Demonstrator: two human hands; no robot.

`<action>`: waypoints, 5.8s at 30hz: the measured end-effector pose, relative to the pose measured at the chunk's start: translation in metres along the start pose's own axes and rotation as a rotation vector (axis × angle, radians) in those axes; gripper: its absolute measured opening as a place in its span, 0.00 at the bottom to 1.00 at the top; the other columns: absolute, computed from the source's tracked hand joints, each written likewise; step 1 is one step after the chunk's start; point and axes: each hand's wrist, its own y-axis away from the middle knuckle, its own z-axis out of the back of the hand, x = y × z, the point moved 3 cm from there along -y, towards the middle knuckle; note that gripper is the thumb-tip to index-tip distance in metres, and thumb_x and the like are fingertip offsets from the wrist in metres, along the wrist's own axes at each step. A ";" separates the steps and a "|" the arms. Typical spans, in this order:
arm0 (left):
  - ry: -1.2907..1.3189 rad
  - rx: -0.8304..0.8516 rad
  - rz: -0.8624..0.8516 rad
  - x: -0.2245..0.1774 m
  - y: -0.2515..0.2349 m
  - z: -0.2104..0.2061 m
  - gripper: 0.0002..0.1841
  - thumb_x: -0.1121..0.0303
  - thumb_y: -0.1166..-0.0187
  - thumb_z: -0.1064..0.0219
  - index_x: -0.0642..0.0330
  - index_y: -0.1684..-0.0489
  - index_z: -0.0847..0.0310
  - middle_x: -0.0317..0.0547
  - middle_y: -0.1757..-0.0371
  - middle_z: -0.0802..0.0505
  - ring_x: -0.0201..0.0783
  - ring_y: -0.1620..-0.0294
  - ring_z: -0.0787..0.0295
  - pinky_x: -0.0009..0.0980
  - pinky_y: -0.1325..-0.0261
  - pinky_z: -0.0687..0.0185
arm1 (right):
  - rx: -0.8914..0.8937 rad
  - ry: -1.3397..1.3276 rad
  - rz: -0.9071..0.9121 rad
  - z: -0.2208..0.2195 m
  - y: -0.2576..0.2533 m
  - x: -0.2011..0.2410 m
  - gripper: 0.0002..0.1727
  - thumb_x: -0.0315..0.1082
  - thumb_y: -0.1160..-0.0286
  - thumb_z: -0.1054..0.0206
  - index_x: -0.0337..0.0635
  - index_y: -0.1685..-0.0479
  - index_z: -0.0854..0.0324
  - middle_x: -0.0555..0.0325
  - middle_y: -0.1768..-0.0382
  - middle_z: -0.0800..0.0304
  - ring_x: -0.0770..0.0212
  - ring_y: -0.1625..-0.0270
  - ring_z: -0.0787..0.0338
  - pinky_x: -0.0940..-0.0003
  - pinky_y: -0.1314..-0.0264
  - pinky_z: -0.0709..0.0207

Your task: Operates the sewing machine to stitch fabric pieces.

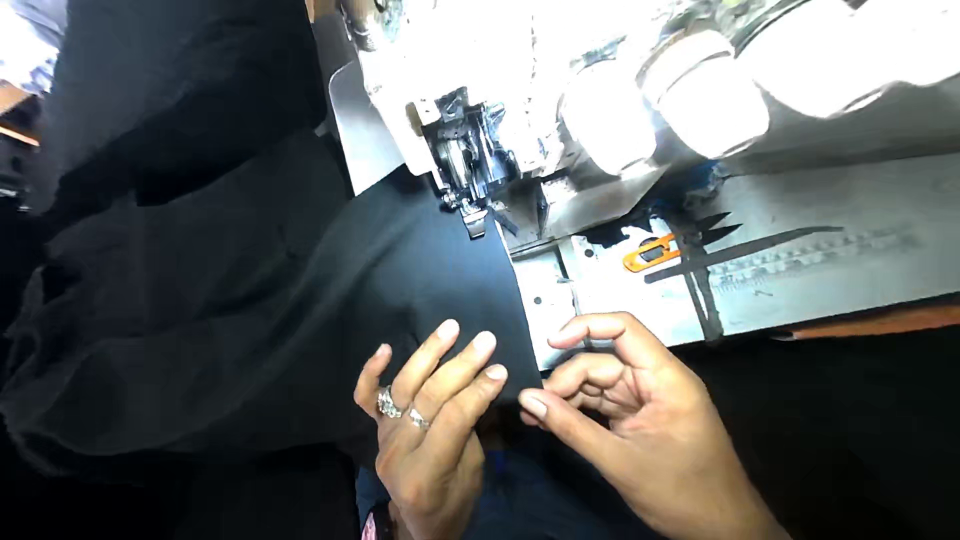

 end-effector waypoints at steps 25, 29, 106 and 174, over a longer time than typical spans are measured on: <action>-0.246 0.062 0.165 0.022 -0.062 0.009 0.22 0.75 0.16 0.47 0.50 0.36 0.08 0.40 0.23 0.13 0.45 0.17 0.25 0.41 0.18 0.31 | 0.053 0.161 0.218 -0.002 -0.036 0.006 0.08 0.29 0.25 0.28 0.37 0.53 0.10 0.65 0.65 0.04 0.72 0.67 0.05 0.79 0.65 0.07; -0.244 0.083 0.174 -0.007 -0.045 0.013 0.20 0.74 0.23 0.43 0.47 0.48 0.04 0.45 0.42 0.08 0.40 0.42 0.15 0.34 0.47 0.20 | -0.009 0.124 0.115 -0.002 -0.035 0.004 0.08 0.32 0.24 0.28 0.37 0.53 0.10 0.64 0.66 0.03 0.70 0.66 0.04 0.77 0.63 0.06; 0.379 0.125 0.453 0.067 -0.091 0.056 0.13 0.58 0.13 0.35 0.54 0.65 0.11 0.31 0.72 0.10 0.23 0.71 0.16 0.22 0.66 0.19 | -0.160 -0.159 -0.106 0.022 -0.032 0.011 0.14 0.28 0.12 0.42 0.34 0.50 0.09 0.54 0.60 0.04 0.66 0.61 0.06 0.72 0.54 0.11; 0.021 0.011 0.056 -0.005 -0.014 -0.002 0.16 0.81 0.22 0.41 0.56 0.55 0.04 0.45 0.43 0.03 0.50 0.26 0.14 0.58 0.14 0.36 | -0.150 -0.072 -0.020 -0.023 -0.014 0.007 0.17 0.23 0.28 0.27 0.42 0.44 0.27 0.61 0.71 0.07 0.66 0.72 0.05 0.75 0.68 0.07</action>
